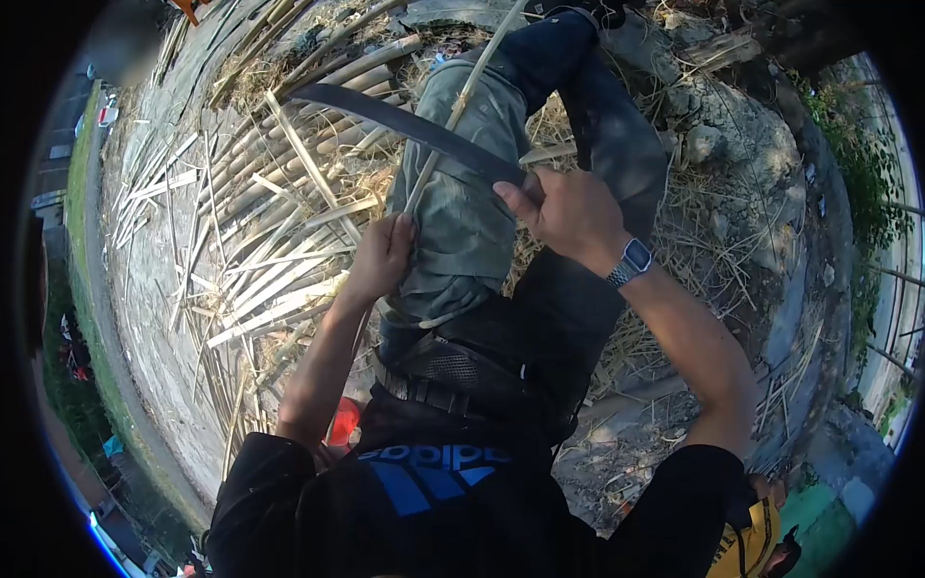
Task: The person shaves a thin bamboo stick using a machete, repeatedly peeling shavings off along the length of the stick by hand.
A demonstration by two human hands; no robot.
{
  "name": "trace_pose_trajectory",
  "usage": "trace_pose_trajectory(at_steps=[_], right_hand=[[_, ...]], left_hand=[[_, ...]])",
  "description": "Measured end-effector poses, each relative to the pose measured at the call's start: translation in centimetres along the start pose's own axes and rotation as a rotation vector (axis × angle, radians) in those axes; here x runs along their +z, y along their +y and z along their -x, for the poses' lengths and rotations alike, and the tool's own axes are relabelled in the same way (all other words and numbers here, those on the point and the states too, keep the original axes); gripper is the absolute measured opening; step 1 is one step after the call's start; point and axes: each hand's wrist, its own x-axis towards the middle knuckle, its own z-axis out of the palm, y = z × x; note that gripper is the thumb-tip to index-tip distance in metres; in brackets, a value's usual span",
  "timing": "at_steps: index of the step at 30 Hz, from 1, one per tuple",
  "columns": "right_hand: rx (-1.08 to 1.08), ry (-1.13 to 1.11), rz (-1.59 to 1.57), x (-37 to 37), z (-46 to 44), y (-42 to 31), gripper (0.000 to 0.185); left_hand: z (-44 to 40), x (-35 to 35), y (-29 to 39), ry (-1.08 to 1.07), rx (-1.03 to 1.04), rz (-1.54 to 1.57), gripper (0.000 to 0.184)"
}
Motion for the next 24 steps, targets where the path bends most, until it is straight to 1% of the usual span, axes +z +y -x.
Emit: trace_pose_trajectory(at_steps=[1, 2, 3, 4, 5, 6, 7, 8, 9, 10, 12, 13, 14, 15, 16, 17, 18, 20, 21, 22, 24], right_hand=[[-0.138, 0.02, -0.048, 0.1, 1.1, -1.7, 0.062], [-0.145, 0.032, -0.042, 0.4, 0.7, -0.6, 0.062], [-0.152, 0.019, 0.073, 1.0, -0.1, 1.6, 0.065], [-0.144, -0.009, 0.175, 1.3, -0.4, 3.7, 0.067], [0.099, -0.011, 0.224, -0.2, -2.8, 7.0, 0.068], [0.13, 0.056, 0.223, -1.7, -4.2, 7.0, 0.068], [0.142, 0.082, 0.148, -1.9, -4.7, 5.3, 0.067], [0.171, 0.097, 0.068, -1.3, -4.1, 3.3, 0.067], [0.091, 0.116, -0.048, -1.5, -3.3, 0.8, 0.067], [0.107, 0.118, -0.047, -1.5, -2.0, 0.5, 0.067], [-0.128, 0.117, 0.078, -1.5, -1.7, 0.4, 0.068], [-0.234, 0.093, 0.125, -0.8, -1.1, 0.4, 0.068], [-0.077, 0.139, 0.209, -1.0, -2.6, 4.4, 0.069], [0.251, 0.124, 0.186, -3.3, -5.1, 7.1, 0.07], [0.388, 0.122, 0.199, -4.6, -6.3, 10.6, 0.074], [0.265, 0.276, 0.311, -4.8, -5.8, 10.2, 0.077], [0.244, 0.279, 0.314, -5.2, -5.8, 9.4, 0.077], [0.253, 0.21, 0.079, -5.3, -3.9, 6.8, 0.076], [0.273, 0.164, 0.006, -5.9, -3.1, 5.0, 0.072], [0.212, 0.206, 0.014, -6.0, -2.2, 2.8, 0.069], [0.131, 0.133, -0.049, -5.5, -0.2, -0.4, 0.065]], left_hand=[[0.5, 0.2, -0.7, 0.043, 0.067, 0.053, 0.037], [-0.1, 0.4, -1.5, 0.114, 0.157, 0.104, 0.037], [-0.5, 1.5, -3.0, 0.352, 0.425, 0.033, 0.038], [-0.1, 0.6, -2.5, 0.351, 0.42, 0.023, 0.038], [0.8, -0.5, -1.4, 0.142, 0.197, -0.004, 0.039], [1.0, -1.3, -0.2, -0.045, -0.018, -0.021, 0.04], [0.6, -1.1, 1.1, 0.002, -0.043, 0.013, 0.041], [0.1, -1.2, 1.4, 0.01, -0.043, 0.018, 0.041], [0.2, -1.3, 1.4, 0.018, -0.04, 0.033, 0.041], [-0.2, -1.6, 1.5, 0.033, -0.018, 0.045, 0.041], [-0.2, -2.2, 1.2, 0.058, 0.051, 0.017, 0.041], [0.7, -2.7, 1.4, 0.027, -0.007, 0.017, 0.04], [1.9, -3.3, 1.4, -0.018, -0.07, 0.012, 0.04], [3.0, -3.3, 1.0, -0.024, -0.094, -0.008, 0.038], [3.6, -3.3, 0.5, -0.012, -0.089, -0.004, 0.038], [3.8, -3.2, 0.0, -0.048, -0.04, -0.017, 0.041], [4.1, -3.0, -0.3, -0.076, -0.001, -0.026, 0.044], [5.5, -3.4, -0.4, -0.096, -0.038, -0.014, 0.043], [5.5, -3.8, -0.2, -0.078, -0.037, -0.027, 0.043], [5.1, -4.0, -0.1, -0.053, -0.032, -0.036, 0.042], [5.7, -4.0, 0.0, -0.036, 0.003, -0.041, 0.041]])
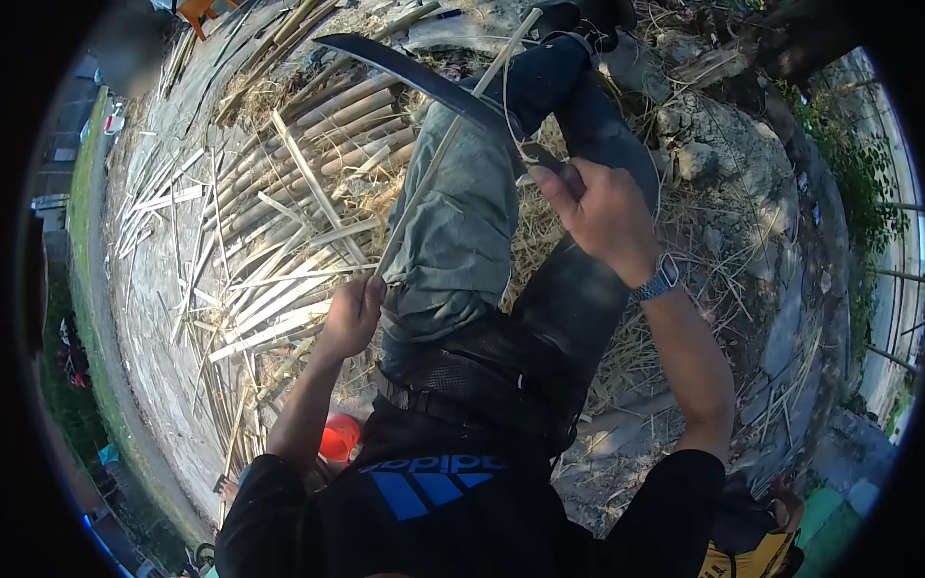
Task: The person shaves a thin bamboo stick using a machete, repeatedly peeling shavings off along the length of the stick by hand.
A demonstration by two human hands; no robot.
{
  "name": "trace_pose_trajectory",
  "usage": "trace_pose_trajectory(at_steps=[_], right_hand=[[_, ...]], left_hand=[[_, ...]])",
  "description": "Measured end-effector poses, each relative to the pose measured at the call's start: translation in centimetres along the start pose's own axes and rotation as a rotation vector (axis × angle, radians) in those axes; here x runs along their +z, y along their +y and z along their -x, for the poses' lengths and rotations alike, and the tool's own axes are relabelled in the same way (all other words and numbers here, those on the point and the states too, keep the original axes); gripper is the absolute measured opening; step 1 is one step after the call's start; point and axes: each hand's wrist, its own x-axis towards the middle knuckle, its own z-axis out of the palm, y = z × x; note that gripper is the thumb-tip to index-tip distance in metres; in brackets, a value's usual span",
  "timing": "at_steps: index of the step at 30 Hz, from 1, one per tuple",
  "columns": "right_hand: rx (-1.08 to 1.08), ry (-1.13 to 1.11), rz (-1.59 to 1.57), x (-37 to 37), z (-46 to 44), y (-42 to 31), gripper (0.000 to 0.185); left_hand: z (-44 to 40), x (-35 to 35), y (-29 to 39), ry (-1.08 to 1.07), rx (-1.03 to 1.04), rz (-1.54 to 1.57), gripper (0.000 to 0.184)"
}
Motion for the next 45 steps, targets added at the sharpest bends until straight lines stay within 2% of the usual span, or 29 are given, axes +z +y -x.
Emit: trace_pose_trajectory(at_steps=[3, 4, 6, 7, 8, 9, 10, 12, 13, 14, 15, 17, 18, 21, 25, 27, 28, 30, 34, 36, 37, 40, 45], right_hand=[[-0.138, -0.141, -0.067, 1.7, 2.6, -2.9, 0.058], [-0.139, -0.128, -0.07, 2.1, 2.9, -2.9, 0.058], [-0.288, -0.091, 0.02, 2.9, 3.1, -2.6, 0.058], [-0.286, -0.008, 0.106, 2.3, 1.7, -0.9, 0.06], [-0.172, 0.082, 0.175, 1.1, -0.4, 1.3, 0.065], [0.087, 0.131, 0.164, -0.7, -3.3, 4.2, 0.07], [0.221, 0.158, 0.085, -3.2, -5.6, 7.3, 0.075], [0.307, 0.346, 0.212, -4.9, -8.7, 14.9, 0.08], [0.439, 0.418, 0.049, -6.3, -8.4, 14.4, 0.08], [0.427, 0.433, 0.047, -6.7, -8.3, 15.4, 0.08], [0.465, 0.444, -0.172, -6.8, -8.0, 17.3, 0.078], [0.521, 0.438, -0.57, -7.2, -5.7, 14.5, 0.071], [0.525, 0.435, -0.569, -7.2, -4.6, 12.2, 0.071], [0.554, 0.327, -0.826, -6.2, -1.9, 8.5, 0.066], [0.507, 0.252, -0.912, -3.9, 0.6, 4.6, 0.06], [0.372, 0.222, -0.94, -2.5, 1.3, 3.1, 0.052], [0.375, 0.219, -0.939, -2.0, 1.6, 2.3, 0.052], [0.237, 0.251, -0.831, -1.2, 1.8, 0.7, 0.042], [0.072, 0.413, -0.832, 0.4, 1.2, -2.1, 0.042], [0.128, 0.38, -0.86, 0.1, 1.0, -3.3, 0.045], [0.119, 0.387, -0.915, 0.2, 1.0, -3.5, 0.048], [0.116, 0.378, -1.031, 0.2, 1.1, -3.8, 0.05], [0.102, 0.302, -1.221, 1.2, 1.3, -4.8, 0.047]], left_hand=[[0.7, -0.6, 1.0, -0.016, 0.001, -0.072, 0.04], [1.0, -0.7, 1.1, -0.022, -0.012, -0.078, 0.039], [1.6, -1.1, 1.2, -0.024, -0.005, -0.091, 0.038], [2.1, -1.5, 1.0, 0.008, 0.025, -0.1, 0.036], [2.9, -1.9, 0.6, 0.038, 0.051, -0.106, 0.033], [3.8, -2.4, -0.3, 0.048, 0.039, -0.169, 0.032], [4.2, -3.1, -0.7, 0.061, 0.056, -0.173, 0.032], [5.4, -4.0, -1.2, 0.04, 0.036, -0.171, 0.031], [5.5, -4.2, -1.4, 0.028, 0.002, -0.103, 0.031], [5.6, -4.4, -2.5, 0.032, -0.022, -0.087, 0.032], [5.4, -4.5, -3.1, 0.031, -0.036, -0.055, 0.033], [5.0, -4.3, -3.0, 0.027, -0.055, -0.017, 0.035], [4.8, -4.3, -2.4, -0.015, -0.079, 0.028, 0.037], [4.5, -4.4, -2.2, -0.117, -0.129, 0.127, 0.039], [4.2, -3.8, -1.8, -0.208, -0.127, 0.293, 0.039], [4.3, -3.2, -1.8, -0.225, -0.122, 0.326, 0.039], [4.3, -2.8, -1.9, -0.261, -0.124, 0.373, 0.039], [4.4, -2.1, -1.9, -0.299, -0.126, 0.42, 0.039], [4.8, -1.3, -2.3, -0.41, -0.112, 0.505, 0.04], [4.5, -1.2, -1.7, -0.405, 0.08, 0.283, 0.042], [4.4, -1.3, -1.1, -0.393, 0.111, 0.227, 0.042], [4.0, -1.7, -1.4, -0.509, 0.015, 0.234, 0.044], [2.6, 0.5, 3.1, -0.401, 0.092, 0.496, 0.046]])
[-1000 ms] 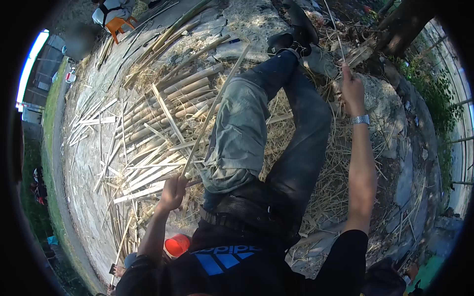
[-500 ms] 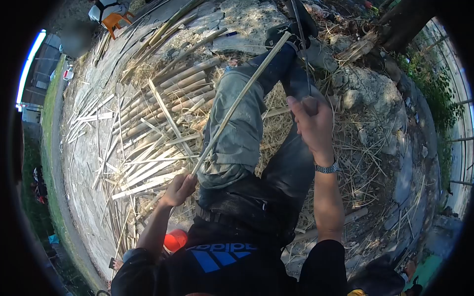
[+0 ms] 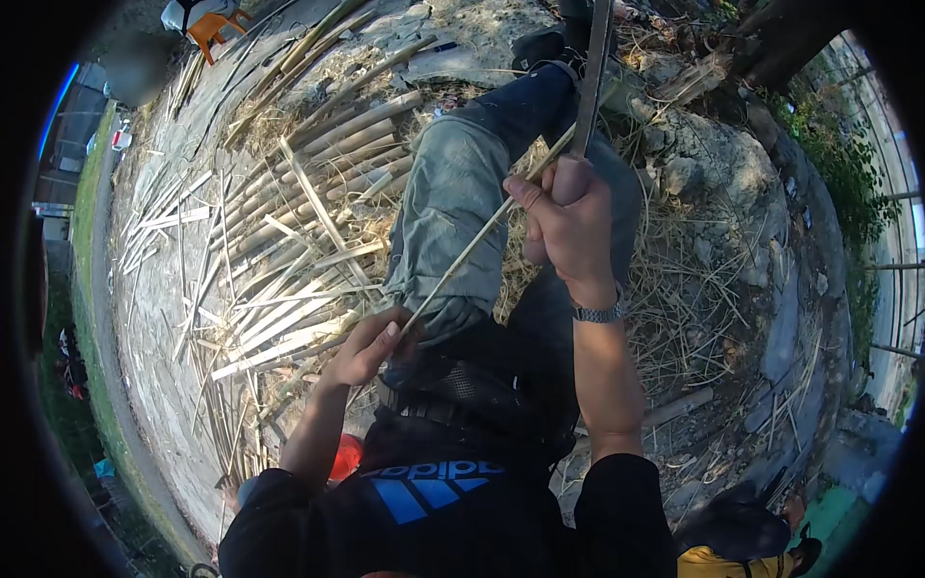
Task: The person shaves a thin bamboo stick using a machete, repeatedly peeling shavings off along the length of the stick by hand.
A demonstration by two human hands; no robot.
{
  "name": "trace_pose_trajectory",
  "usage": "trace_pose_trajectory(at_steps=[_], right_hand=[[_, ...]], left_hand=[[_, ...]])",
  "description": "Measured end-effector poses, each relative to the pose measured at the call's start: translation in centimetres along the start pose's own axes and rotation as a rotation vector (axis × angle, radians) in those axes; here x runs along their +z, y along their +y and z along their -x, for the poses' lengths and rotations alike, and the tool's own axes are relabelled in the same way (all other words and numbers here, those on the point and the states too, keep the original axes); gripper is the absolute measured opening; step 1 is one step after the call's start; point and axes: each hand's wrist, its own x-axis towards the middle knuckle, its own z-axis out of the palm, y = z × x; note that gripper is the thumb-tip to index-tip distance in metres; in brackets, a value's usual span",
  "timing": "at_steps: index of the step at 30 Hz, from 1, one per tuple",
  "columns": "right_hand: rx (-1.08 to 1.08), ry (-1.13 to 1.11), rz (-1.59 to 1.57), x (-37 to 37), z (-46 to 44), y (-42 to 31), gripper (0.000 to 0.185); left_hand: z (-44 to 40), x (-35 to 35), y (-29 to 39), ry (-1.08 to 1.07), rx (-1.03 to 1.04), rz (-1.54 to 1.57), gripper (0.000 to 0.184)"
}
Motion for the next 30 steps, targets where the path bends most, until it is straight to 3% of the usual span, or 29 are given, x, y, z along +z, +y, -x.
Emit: trace_pose_trajectory(at_steps=[2, 5, 7, 8, 12, 17, 20, 25, 30], right_hand=[[0.052, -0.024, 0.018, 0.8, 0.6, 0.0, 0.047], [0.122, -0.088, 0.039, 1.3, 1.7, 0.3, 0.048], [0.097, -0.173, 0.263, 1.0, 3.1, 0.8, 0.043], [-0.019, -0.186, 0.523, 0.4, 3.8, 1.7, 0.043], [0.094, -0.25, 0.518, 1.2, 7.8, -0.5, 0.047], [-0.116, -0.601, 0.835, 0.5, 9.7, -0.4, 0.047], [-0.201, -0.604, 0.952, 0.3, 10.1, 0.7, 0.047], [-0.151, -0.584, 0.999, 1.0, 9.9, 0.0, 0.051], [-0.294, -0.526, 0.993, 0.7, 9.8, 0.5, 0.055]], left_hand=[[-1.6, 0.8, 1.0, 0.033, 0.034, 0.086, 0.049], [-3.6, 1.1, 1.5, -0.047, -0.081, 0.251, 0.047], [-4.6, 1.4, 1.4, -0.028, -0.086, 0.332, 0.048], [-4.8, 1.8, 1.8, 0.005, -0.068, 0.386, 0.044], [-4.9, 2.1, 3.2, 0.1, -0.088, 0.671, 0.031], [-4.6, 2.9, 2.1, 0.092, -0.121, 0.738, 0.032], [-4.7, 3.8, 1.7, 0.234, -0.151, 0.621, 0.035], [-4.6, 3.4, 1.6, 0.177, -0.173, 0.613, 0.039], [-4.2, 4.1, 2.2, 0.167, -0.177, 0.592, 0.041]])
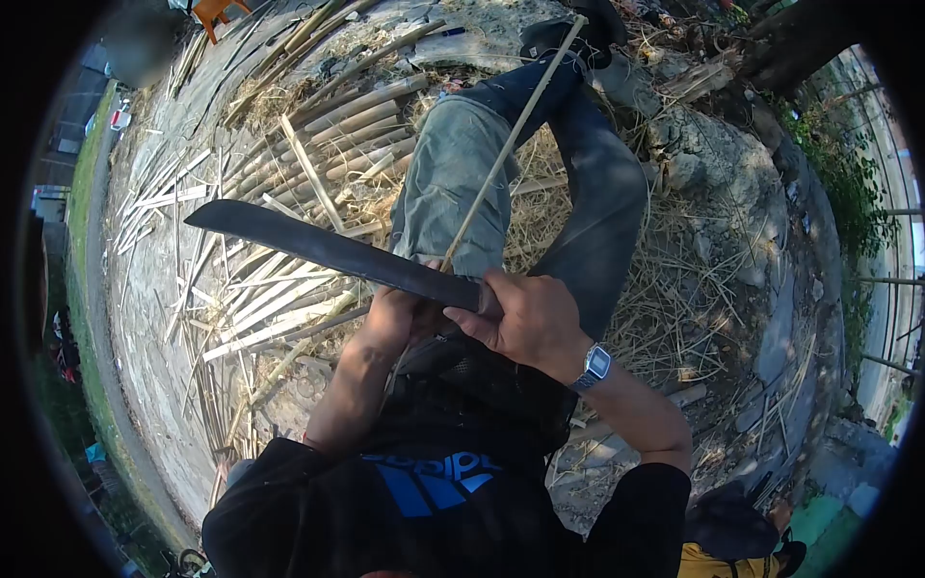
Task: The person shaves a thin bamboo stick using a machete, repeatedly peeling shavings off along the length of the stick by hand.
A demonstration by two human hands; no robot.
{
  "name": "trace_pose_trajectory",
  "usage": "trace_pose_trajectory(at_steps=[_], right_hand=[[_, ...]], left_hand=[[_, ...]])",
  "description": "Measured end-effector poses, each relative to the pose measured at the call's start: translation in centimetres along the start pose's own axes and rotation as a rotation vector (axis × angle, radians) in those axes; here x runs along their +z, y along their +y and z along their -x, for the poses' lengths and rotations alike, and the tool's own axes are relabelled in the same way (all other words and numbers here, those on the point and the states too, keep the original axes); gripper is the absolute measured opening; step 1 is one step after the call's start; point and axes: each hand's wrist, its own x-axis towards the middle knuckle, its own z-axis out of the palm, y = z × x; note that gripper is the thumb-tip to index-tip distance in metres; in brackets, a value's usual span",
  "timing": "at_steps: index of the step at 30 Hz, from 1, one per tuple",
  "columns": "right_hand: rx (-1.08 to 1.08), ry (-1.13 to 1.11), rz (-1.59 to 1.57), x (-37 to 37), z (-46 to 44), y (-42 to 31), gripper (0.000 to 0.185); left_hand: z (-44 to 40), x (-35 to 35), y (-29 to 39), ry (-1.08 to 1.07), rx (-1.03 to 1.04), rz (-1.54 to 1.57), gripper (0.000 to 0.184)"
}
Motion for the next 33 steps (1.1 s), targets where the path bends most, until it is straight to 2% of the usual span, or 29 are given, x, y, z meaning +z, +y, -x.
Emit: trace_pose_trajectory(at_steps=[3, 5, 6, 8, 10, 11, 12, 15, 16, 17, 19, 23, 24, 25, 26, 27, 29, 31, 33], right_hand=[[-0.115, 0.074, 0.13, -0.4, -0.6, 1.1, 0.056], [-0.111, 0.072, 0.149, -0.8, -1.3, 1.0, 0.057], [-0.108, 0.065, 0.168, -1.0, -1.7, 0.9, 0.057], [-0.103, 0.064, 0.194, -1.2, -2.4, 1.1, 0.057], [-0.151, 0.156, 0.25, -1.0, -3.0, 1.4, 0.057], [-0.155, 0.153, 0.251, -0.9, -3.2, 1.4, 0.057], [-0.107, 0.13, 0.228, -0.6, -3.4, 1.2, 0.056], [-0.033, 0.107, 0.15, -0.2, -3.2, 0.8, 0.058], [-0.115, 0.122, 0.178, -0.6, -3.2, 1.2, 0.057], [-0.198, 0.137, 0.207, -1.1, -3.2, 1.7, 0.057], [-0.164, 0.051, 0.196, -2.4, -3.7, 2.1, 0.059], [-0.045, 0.013, 0.253, -1.8, -3.5, 0.3, 0.061], [-0.123, 0.045, 0.28, -1.2, -3.2, 0.2, 0.061], [-0.199, 0.077, 0.303, -0.9, -3.1, 0.1, 0.061], [-0.231, 0.094, 0.388, -1.8, -3.7, 0.8, 0.058], [-0.225, 0.098, 0.386, -2.8, -4.8, 1.9, 0.058], [-0.085, 0.129, 0.223, -4.1, -6.2, 3.7, 0.057], [-0.061, 0.134, 0.266, -2.8, -6.2, 2.3, 0.055], [-0.045, 0.015, 0.243, -1.3, -4.6, 0.9, 0.056]], left_hand=[[-0.2, 0.8, -1.1, 0.111, 0.047, -0.032, 0.039], [-1.0, -0.1, -2.4, 0.037, 0.406, -0.277, 0.038], [-0.7, 0.0, -1.2, -0.053, 0.143, 0.104, 0.036], [-0.6, 0.5, -0.1, -0.041, 0.152, 0.091, 0.036], [-0.8, 0.2, 0.2, -0.022, 0.161, 0.082, 0.035], [-1.4, -0.3, 0.2, -0.095, 0.188, 0.128, 0.034], [-1.7, -0.6, -0.1, -0.165, 0.214, 0.176, 0.032], [-1.1, -0.7, -0.5, -0.137, 0.236, 0.144, 0.032], [-0.3, 0.2, -0.2, 0.005, 0.136, 0.071, 0.034], [-0.4, 0.5, 0.0, 0.001, 0.135, 0.068, 0.034], [-0.7, 0.9, 0.0, -0.103, 0.177, 0.181, 0.033], [-1.4, -0.5, 0.3, -0.132, 0.2, 0.184, 0.033], [-1.0, -0.2, 0.3, -0.068, 0.226, 0.098, 0.033], [-0.4, 1.1, 0.7, 0.147, 0.11, 0.05, 0.035], [-0.3, 0.5, 0.7, 0.01, 0.113, 0.121, 0.035], [-0.2, 0.0, 0.6, -0.127, 0.113, 0.194, 0.035], [-0.3, 0.6, 1.7, -0.081, 0.121, 0.16, 0.037], [-0.9, 0.5, 1.6, -0.095, 0.131, 0.217, 0.036], [-1.0, 0.4, 1.5, 0.005, 0.122, 0.104, 0.037]])
